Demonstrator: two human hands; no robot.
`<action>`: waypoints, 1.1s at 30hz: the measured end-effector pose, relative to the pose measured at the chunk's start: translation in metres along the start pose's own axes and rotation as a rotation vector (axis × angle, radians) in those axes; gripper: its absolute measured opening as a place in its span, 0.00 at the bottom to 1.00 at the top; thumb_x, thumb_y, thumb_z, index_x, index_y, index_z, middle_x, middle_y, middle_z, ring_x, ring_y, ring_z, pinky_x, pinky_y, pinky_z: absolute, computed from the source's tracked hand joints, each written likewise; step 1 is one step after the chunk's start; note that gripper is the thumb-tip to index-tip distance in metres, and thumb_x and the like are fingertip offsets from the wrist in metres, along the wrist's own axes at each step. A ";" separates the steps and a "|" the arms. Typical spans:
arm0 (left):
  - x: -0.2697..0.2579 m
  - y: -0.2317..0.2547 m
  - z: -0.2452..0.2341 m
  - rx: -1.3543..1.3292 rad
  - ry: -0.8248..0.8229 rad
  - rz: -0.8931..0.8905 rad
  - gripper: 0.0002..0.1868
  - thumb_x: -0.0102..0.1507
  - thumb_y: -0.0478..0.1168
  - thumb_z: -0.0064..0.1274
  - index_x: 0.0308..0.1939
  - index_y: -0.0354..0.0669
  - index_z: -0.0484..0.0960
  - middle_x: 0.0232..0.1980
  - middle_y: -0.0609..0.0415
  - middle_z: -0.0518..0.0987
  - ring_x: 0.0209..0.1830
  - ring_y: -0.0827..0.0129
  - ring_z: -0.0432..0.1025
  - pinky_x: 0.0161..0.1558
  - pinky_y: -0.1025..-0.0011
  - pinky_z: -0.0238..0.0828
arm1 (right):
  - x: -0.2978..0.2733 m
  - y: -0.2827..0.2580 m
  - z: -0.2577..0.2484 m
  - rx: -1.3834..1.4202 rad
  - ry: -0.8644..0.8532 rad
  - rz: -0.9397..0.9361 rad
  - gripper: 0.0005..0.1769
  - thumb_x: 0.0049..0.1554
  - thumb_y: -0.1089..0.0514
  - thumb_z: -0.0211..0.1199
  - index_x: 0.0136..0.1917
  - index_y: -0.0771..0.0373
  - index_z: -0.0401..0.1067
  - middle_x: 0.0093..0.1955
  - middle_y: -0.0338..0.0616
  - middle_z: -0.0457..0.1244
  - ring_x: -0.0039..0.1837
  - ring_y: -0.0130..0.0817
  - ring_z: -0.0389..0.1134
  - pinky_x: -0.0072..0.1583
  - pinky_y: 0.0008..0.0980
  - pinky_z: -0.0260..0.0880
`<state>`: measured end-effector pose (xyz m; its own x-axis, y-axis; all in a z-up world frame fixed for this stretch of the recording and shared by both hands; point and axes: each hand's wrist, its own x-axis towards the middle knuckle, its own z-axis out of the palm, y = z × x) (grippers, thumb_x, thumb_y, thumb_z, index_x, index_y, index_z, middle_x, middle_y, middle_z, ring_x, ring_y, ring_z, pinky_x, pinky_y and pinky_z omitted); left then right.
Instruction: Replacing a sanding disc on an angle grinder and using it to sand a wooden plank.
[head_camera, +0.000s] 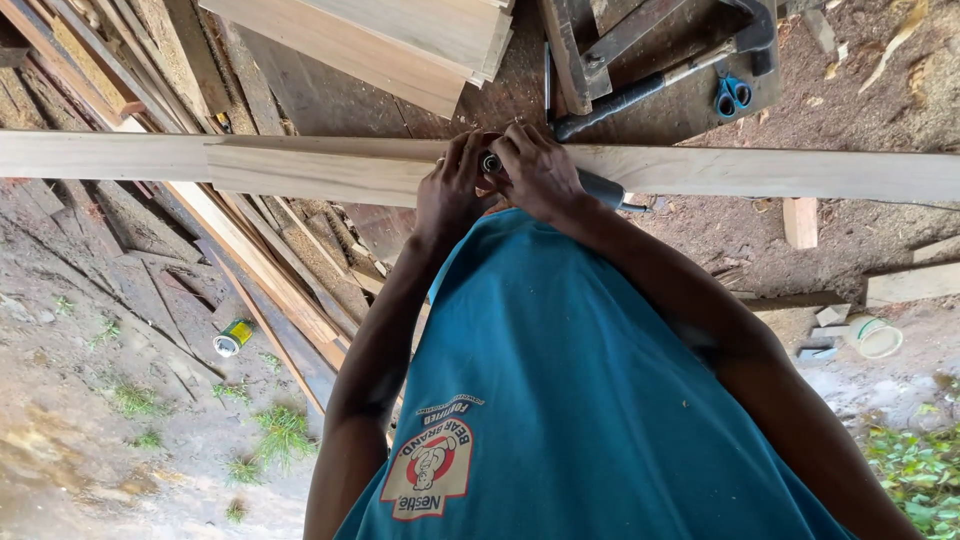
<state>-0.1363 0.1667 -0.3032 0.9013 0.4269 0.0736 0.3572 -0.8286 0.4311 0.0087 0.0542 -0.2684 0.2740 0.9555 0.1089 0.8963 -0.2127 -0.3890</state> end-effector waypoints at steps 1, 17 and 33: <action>0.001 0.002 -0.003 -0.005 0.003 0.007 0.50 0.45 0.52 0.73 0.70 0.47 0.70 0.61 0.52 0.72 0.45 0.49 0.80 0.35 0.54 0.83 | 0.000 0.001 0.006 -0.030 0.019 -0.016 0.21 0.58 0.42 0.72 0.49 0.60 0.72 0.46 0.40 0.57 0.48 0.36 0.67 0.40 0.33 0.71; 0.011 0.010 -0.034 0.023 0.092 0.086 0.46 0.53 0.65 0.70 0.66 0.43 0.74 0.59 0.48 0.74 0.41 0.51 0.81 0.42 0.58 0.83 | -0.117 0.120 0.032 0.083 -0.051 0.551 0.21 0.56 0.37 0.72 0.52 0.51 0.75 0.42 0.44 0.67 0.45 0.53 0.74 0.43 0.58 0.74; 0.014 0.024 -0.108 -1.599 0.102 -0.574 0.18 0.68 0.41 0.42 0.62 0.51 0.67 0.63 0.48 0.75 0.60 0.63 0.72 0.62 0.61 0.68 | -0.148 0.149 0.019 0.135 -0.188 0.506 0.18 0.55 0.49 0.73 0.54 0.56 0.75 0.44 0.43 0.63 0.47 0.53 0.71 0.48 0.55 0.74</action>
<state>-0.1418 0.1920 -0.1948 0.7127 0.5921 -0.3762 -0.0352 0.5658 0.8238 0.0950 -0.1154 -0.3600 0.5807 0.7636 -0.2825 0.6130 -0.6384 -0.4655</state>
